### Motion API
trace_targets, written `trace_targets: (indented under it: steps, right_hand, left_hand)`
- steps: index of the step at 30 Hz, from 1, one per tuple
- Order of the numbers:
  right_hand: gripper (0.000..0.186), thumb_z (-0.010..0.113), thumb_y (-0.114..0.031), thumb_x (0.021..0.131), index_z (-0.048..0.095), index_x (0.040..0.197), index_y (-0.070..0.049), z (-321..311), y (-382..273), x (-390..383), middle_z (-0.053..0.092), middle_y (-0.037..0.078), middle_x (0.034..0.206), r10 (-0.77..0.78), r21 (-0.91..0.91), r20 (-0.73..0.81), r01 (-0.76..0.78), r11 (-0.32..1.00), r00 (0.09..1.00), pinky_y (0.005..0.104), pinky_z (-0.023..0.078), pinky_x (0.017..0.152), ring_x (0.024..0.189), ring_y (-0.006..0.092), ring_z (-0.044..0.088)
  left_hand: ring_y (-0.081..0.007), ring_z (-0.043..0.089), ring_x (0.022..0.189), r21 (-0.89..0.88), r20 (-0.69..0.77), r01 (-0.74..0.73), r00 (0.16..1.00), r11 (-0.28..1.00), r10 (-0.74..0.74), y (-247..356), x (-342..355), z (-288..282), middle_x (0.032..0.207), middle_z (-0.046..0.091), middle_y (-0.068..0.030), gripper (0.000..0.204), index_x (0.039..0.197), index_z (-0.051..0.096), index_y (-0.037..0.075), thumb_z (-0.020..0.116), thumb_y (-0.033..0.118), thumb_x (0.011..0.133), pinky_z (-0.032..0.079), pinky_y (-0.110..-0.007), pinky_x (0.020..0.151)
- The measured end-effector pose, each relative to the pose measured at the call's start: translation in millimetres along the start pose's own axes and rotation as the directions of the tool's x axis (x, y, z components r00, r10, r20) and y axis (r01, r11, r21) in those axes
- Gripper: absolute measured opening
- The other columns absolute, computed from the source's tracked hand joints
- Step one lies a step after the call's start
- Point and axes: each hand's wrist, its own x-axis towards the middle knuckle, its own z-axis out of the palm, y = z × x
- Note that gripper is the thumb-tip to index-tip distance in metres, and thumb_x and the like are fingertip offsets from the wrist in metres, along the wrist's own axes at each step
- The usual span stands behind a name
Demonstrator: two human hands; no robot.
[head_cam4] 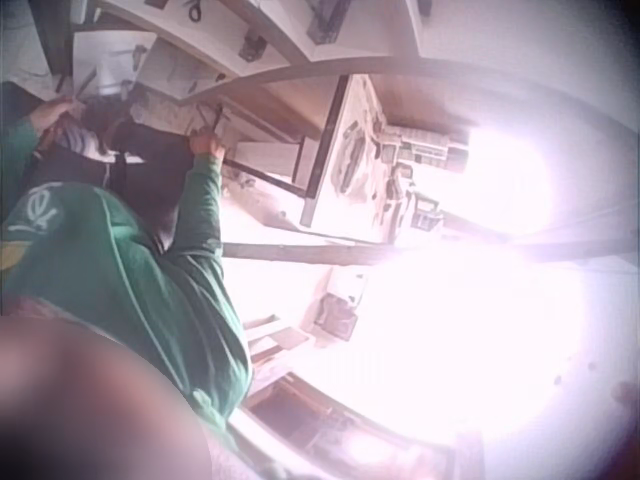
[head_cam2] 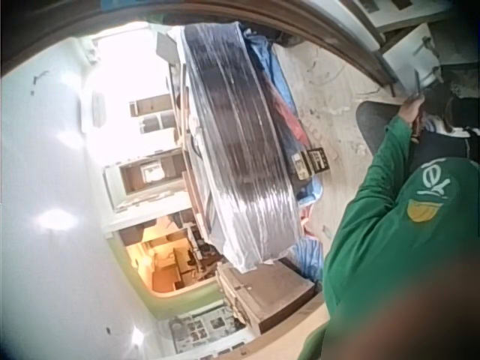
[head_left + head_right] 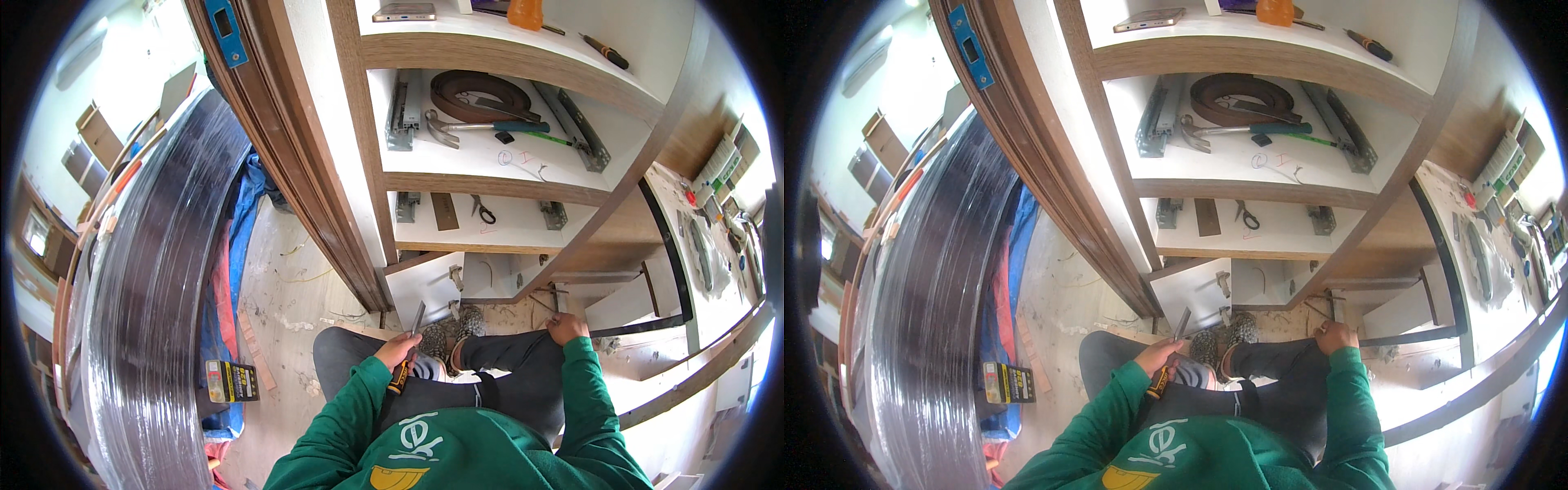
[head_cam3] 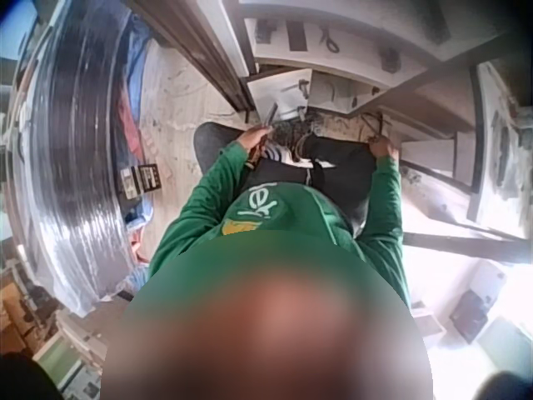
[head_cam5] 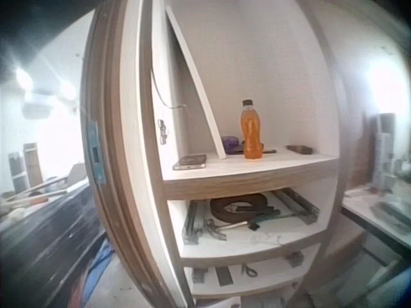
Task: The person installs metal hinges on a wooden cabinet door using a screwdriver. They position each hinge, align it with pre-drilled holes, and tighten the screws. The person repeats this process for multiple hinges on the door.
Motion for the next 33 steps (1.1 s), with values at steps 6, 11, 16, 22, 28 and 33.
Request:
trace_targets:
  steps: [6,11,16,22,28,33]
  right_hand:
    - [0.046,0.066,-0.047,0.094,0.079,0.123,-0.015,-1.2,-0.4,-0.1,0.076,0.018,0.123,-0.008,0.002,0.002,0.008,1.000,1.000,0.0508,0.055,0.103,0.116,0.0411,0.070]
    - [0.045,0.065,-0.047,0.094,0.079,0.121,-0.014,-0.9,0.1,-1.3,0.076,0.018,0.122,-0.009,0.004,-0.008,0.009,1.000,1.000,0.0509,0.055,0.101,0.115,0.0410,0.071]
    - [0.044,0.063,-0.045,0.096,0.079,0.121,-0.013,-3.6,-3.2,-3.6,0.076,0.017,0.122,-0.001,-0.011,0.004,0.001,1.000,1.000,0.0496,0.055,0.102,0.116,0.0385,0.071]
    - [0.045,0.063,-0.045,0.096,0.078,0.122,-0.011,-5.6,-4.2,-4.7,0.076,0.017,0.122,-0.002,0.003,0.006,0.002,1.000,1.000,0.0490,0.055,0.102,0.116,0.0375,0.071]
    - [0.045,0.063,-0.045,0.097,0.078,0.121,-0.011,-2.4,-2.7,-4.3,0.076,0.017,0.122,-0.006,0.009,-0.022,0.007,1.000,1.000,0.0493,0.055,0.102,0.116,0.0375,0.071]
    - [0.044,0.062,-0.044,0.097,0.078,0.121,-0.012,-2.7,-2.9,-4.4,0.076,0.018,0.121,-0.002,0.004,-0.009,0.002,1.000,1.000,0.0498,0.055,0.102,0.116,0.0376,0.071]
  left_hand:
    - [-0.0143,0.056,0.050,0.016,0.014,-0.039,0.999,0.999,0.039,-1.3,1.3,-1.1,0.072,0.058,-0.0024,0.034,0.116,0.059,0.016,0.069,0.045,0.103,0.049,-0.032,0.045]
    - [-0.0146,0.056,0.051,0.011,0.003,-0.007,1.000,1.000,0.007,-2.1,2.9,-2.4,0.072,0.057,-0.0022,0.035,0.118,0.059,0.015,0.069,0.045,0.103,0.049,-0.033,0.045]
    - [-0.0147,0.056,0.051,0.013,0.011,-0.025,1.000,1.000,0.025,-1.9,2.4,-2.2,0.073,0.058,-0.0028,0.035,0.120,0.059,0.015,0.070,0.044,0.103,0.049,-0.032,0.046]
    - [-0.0149,0.057,0.051,0.002,0.008,-0.019,1.000,1.000,0.019,-1.8,1.8,-1.8,0.072,0.058,-0.0029,0.035,0.121,0.060,0.016,0.071,0.044,0.102,0.049,-0.032,0.047]
    - [-0.0149,0.057,0.052,0.007,-0.004,-0.007,1.000,1.000,0.007,-2.6,3.4,-2.7,0.073,0.058,-0.0029,0.036,0.120,0.061,0.016,0.071,0.045,0.102,0.049,-0.033,0.047]
    - [-0.0153,0.057,0.051,0.001,-0.003,0.002,1.000,1.000,-0.002,-2.4,4.7,-3.1,0.072,0.058,-0.0027,0.034,0.120,0.061,0.017,0.071,0.044,0.102,0.049,-0.033,0.046]
